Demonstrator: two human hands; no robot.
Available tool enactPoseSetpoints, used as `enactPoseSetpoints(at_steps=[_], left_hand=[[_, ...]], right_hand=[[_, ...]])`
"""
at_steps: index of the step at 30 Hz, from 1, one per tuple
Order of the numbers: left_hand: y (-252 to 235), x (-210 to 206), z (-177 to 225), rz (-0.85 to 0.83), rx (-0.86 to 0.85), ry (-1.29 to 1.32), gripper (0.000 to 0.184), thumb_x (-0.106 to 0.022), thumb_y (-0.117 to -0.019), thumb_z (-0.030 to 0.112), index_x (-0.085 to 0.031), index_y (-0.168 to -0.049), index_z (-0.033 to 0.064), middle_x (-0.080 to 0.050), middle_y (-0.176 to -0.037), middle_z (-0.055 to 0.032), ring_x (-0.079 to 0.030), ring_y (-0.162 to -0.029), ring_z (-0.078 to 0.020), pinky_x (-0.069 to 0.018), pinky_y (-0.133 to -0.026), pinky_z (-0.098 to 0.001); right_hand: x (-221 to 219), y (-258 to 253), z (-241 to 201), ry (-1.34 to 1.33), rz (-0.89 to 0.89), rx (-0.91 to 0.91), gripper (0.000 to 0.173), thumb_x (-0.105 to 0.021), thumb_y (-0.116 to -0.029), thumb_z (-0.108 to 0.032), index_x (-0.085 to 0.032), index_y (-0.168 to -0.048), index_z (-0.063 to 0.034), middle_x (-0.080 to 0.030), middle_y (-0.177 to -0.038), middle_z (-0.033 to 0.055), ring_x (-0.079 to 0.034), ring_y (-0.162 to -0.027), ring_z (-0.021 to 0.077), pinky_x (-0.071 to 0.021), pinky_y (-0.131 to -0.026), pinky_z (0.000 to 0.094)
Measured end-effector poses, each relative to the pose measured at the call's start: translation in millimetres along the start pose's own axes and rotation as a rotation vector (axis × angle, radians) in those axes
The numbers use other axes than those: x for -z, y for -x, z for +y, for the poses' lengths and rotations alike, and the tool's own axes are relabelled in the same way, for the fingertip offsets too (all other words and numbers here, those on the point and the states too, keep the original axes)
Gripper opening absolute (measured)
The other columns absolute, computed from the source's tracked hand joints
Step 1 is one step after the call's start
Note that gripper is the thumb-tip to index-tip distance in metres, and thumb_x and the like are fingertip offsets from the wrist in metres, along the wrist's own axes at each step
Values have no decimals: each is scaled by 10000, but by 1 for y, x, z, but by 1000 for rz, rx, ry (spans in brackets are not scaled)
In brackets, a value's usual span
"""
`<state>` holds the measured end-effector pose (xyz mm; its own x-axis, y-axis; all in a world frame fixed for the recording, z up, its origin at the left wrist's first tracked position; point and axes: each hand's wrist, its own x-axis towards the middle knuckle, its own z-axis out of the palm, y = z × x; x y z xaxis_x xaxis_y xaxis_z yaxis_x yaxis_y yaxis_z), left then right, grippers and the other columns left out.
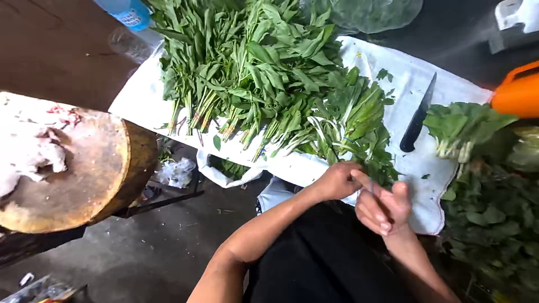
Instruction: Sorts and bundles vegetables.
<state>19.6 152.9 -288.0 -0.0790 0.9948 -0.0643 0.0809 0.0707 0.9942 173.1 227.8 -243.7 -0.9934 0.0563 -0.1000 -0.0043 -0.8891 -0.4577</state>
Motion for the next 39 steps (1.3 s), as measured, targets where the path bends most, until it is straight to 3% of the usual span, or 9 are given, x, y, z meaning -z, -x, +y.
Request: enactPoseSetpoints(at_steps=[3, 6, 8, 10, 13, 18, 27, 34, 39], left_hand=[[16, 5, 2, -50, 43, 148, 185, -695, -867, 29, -689, -1004, -95, -704, -919, -154, -674, -858, -162, -560, -814, -350], [53, 24, -7, 188, 162, 161, 208, -610, -961, 81, -695, -1060, -81, -716, -988, -142, -683, -899, -138, -572, -854, -337], [83, 41, -18, 557, 299, -120, 237, -572, -1023, 150, -703, -1104, -30, -710, -1030, -133, -682, -903, -166, -576, -851, -366], [105, 64, -42, 852, 325, -531, 229, -627, -1001, 176, -722, -1124, 8, -705, -1080, -155, -695, -966, -250, -589, -873, -438], [120, 96, -74, 943, 310, -863, 255, -689, -955, 177, -727, -1176, 56, -679, -1102, -186, -648, -1036, -369, -533, -884, -544], [120, 121, -94, 951, 249, -939, 124, -657, -950, 94, -756, -1021, 78, -702, -1001, -143, -668, -965, -335, -534, -840, -523], [147, 132, -59, 990, 204, 72, 134, -553, -1037, 91, -635, -1099, 4, -684, -955, -87, -683, -853, -169, -599, -813, -382], [152, 150, -40, 916, 195, 266, 95, -621, -996, 39, -652, -1077, 1, -697, -862, -57, -690, -753, -142, -613, -742, -337], [158, 160, -40, 850, 220, 373, 100, -624, -979, 13, -642, -1076, 0, -706, -857, -72, -693, -745, -163, -612, -742, -344]], right_hand=[[1, -11, 6, 82, -73, -118, 939, -411, -806, -887, -233, -1616, -445, -747, -1156, 75, -565, -380, 120, -492, -330, 268], [16, -38, 3, 200, -108, -185, 935, -499, -849, -822, -241, -1623, -364, -589, -1464, 83, -754, -932, 299, -651, -619, 447], [17, -66, 3, 384, 38, -170, 720, -532, -994, -594, -418, -1531, -129, -619, -1406, 120, -676, -1153, 303, -600, -892, 475], [10, -100, 6, 748, 194, -155, 442, -518, -1035, -260, -566, -1383, 8, -666, -1308, 140, -677, -1142, 247, -570, -981, 419], [4, -156, 20, 1271, 247, -127, 271, -610, -1015, -140, -697, -1245, -27, -695, -1254, 111, -675, -1141, 182, -554, -1016, 387], [11, -220, 52, 1794, 36, 40, 254, -563, -1009, -74, -755, -1175, -77, -702, -1247, 106, -641, -1202, 270, -504, -1058, 477], [-12, -218, 77, 1262, 270, -259, 333, -633, -1002, -122, -651, -1329, -61, -660, -1290, 107, -693, -1036, 183, -597, -898, 371], [-26, -224, 97, 1112, 369, -115, 168, -658, -991, -129, -746, -1098, -33, -744, -931, 64, -709, -810, 138, -612, -785, 328], [-25, -229, 94, 864, 481, -63, 198, -570, -1027, -121, -708, -1079, 11, -733, -943, 118, -713, -827, 210, -611, -794, 374]])
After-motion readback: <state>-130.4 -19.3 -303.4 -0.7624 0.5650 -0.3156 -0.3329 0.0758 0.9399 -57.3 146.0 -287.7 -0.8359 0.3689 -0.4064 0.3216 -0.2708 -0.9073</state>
